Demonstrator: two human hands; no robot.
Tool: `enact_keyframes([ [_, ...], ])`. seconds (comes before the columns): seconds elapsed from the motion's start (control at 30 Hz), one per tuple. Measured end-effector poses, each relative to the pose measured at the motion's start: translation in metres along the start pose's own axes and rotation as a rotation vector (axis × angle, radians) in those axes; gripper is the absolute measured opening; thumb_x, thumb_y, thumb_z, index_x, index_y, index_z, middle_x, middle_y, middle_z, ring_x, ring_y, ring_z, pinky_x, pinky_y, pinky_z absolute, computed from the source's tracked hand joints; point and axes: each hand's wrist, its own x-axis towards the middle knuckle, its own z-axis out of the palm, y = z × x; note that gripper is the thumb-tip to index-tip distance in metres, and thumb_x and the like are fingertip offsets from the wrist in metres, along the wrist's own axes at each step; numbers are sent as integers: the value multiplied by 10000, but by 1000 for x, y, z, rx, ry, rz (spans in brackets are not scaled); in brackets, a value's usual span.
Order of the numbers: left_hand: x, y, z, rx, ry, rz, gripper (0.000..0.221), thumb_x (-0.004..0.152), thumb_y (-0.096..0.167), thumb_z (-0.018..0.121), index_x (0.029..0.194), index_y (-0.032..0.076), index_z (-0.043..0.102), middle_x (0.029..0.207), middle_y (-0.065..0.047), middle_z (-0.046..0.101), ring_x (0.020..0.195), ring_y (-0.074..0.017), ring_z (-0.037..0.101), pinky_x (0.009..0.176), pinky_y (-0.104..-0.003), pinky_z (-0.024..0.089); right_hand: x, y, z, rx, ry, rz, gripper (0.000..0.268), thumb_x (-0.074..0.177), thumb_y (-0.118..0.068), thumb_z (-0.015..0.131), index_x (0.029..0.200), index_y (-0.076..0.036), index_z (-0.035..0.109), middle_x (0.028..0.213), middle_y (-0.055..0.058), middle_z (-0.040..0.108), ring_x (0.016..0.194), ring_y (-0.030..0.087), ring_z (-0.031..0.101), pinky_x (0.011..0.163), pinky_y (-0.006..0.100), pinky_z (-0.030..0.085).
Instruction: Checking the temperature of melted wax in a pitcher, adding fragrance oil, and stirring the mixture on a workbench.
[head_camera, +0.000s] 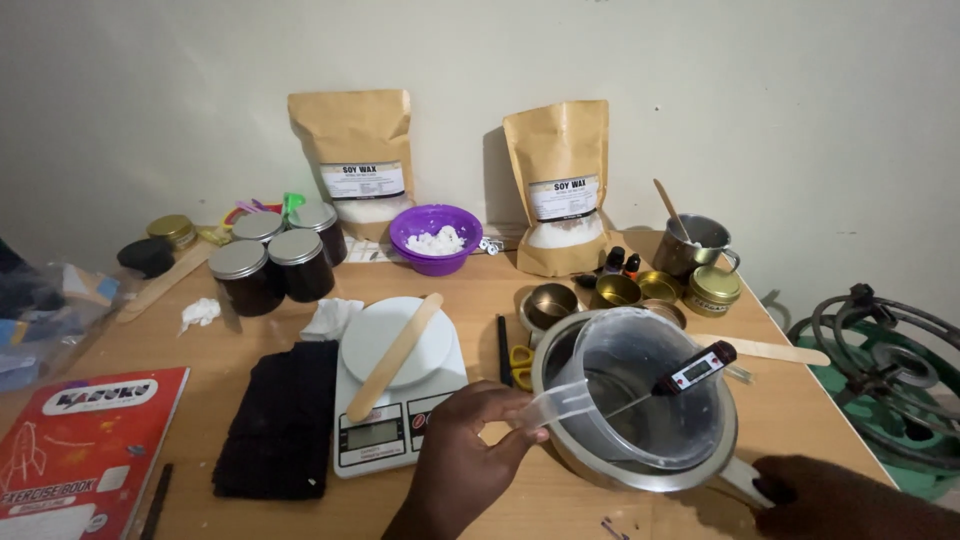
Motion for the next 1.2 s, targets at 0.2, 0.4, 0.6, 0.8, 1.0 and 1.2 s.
enact_keyframes([
  [0.2, 0, -1, 1, -32, 39, 44, 235, 663, 98, 815, 870, 96, 704, 788, -54, 710, 723, -157, 704, 663, -261, 552, -12, -126, -16, -41, 24, 23, 187, 783, -458, 667, 767, -302, 566, 763, -147, 653, 682, 7, 582, 621, 209, 434],
  [0.4, -2, -3, 0, -28, 52, 64, 254, 660, 111, 832, 876, 80, 703, 817, -66, 722, 766, -173, 705, 688, -280, 548, -27, -173, -40, -124, 64, 90, 141, 791, -409, 641, 756, -287, 579, 742, -121, 674, 648, 29, 599, 595, 203, 442],
  [0.6, -3, 0, -1, -33, 29, -19, 258, 661, 117, 823, 890, 85, 709, 834, -62, 716, 777, -163, 710, 674, -267, 574, -23, -167, -45, -179, 176, 130, 164, 751, -415, 642, 694, -282, 566, 662, -114, 674, 586, 52, 597, 567, 214, 440],
  [0.8, 0, 5, -1, -22, -2, -88, 220, 695, 139, 782, 895, 90, 706, 839, -58, 697, 760, -170, 716, 672, -276, 583, -29, -176, -56, -215, 153, 157, 84, 768, -403, 616, 737, -325, 608, 703, -143, 708, 614, 19, 646, 576, 184, 472],
  [1.0, 1, 11, -4, 1, -72, 15, 359, 805, 114, 665, 1162, 107, 631, 1060, -84, 648, 875, -197, 641, 667, -302, 540, -14, -159, -36, -250, 231, 170, 83, 728, -401, 559, 722, -318, 558, 751, -128, 719, 717, 94, 701, 620, 269, 495],
  [1.2, 1, 4, 4, 92, 1, 62, 246, 781, 116, 660, 1026, 91, 650, 929, -58, 683, 838, -210, 623, 753, -325, 477, -31, -178, -50, -215, 159, 184, 82, 769, -369, 566, 726, -300, 576, 724, -124, 708, 641, 44, 663, 583, 205, 476],
])
